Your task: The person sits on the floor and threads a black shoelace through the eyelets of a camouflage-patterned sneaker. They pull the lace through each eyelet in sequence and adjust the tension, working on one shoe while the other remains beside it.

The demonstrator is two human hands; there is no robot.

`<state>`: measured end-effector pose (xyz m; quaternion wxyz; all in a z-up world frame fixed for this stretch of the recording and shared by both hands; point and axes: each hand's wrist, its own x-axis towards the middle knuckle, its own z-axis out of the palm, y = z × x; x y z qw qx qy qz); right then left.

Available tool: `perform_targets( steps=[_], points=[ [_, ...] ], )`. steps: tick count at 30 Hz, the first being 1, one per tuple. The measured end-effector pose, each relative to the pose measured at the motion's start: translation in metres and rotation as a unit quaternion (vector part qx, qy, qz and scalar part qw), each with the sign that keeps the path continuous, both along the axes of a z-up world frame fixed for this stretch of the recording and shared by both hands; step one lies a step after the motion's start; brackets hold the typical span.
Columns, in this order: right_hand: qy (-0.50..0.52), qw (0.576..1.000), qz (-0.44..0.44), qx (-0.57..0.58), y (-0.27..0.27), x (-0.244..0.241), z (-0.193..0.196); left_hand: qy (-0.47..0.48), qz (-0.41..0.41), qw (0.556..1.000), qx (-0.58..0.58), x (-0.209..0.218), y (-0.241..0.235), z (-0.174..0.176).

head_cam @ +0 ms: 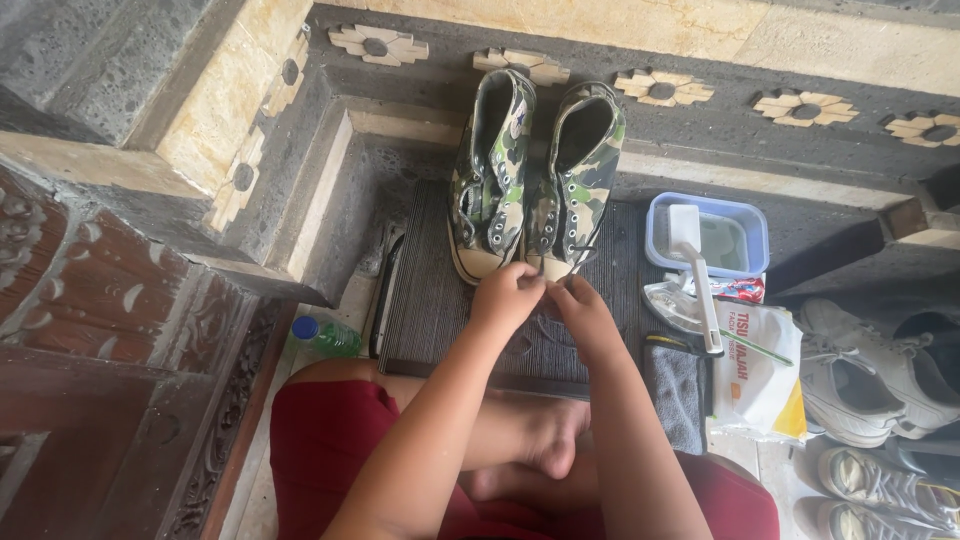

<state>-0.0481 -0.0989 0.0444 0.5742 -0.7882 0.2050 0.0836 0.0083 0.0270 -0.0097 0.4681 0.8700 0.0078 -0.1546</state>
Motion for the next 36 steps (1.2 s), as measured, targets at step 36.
perform_targets(
  steps=[36],
  points=[
    [-0.159, 0.931, -0.034, 0.326, -0.018, 0.004, 0.075, 0.005, -0.221, 0.969, -0.115, -0.047, 0.020, 0.154]
  ],
)
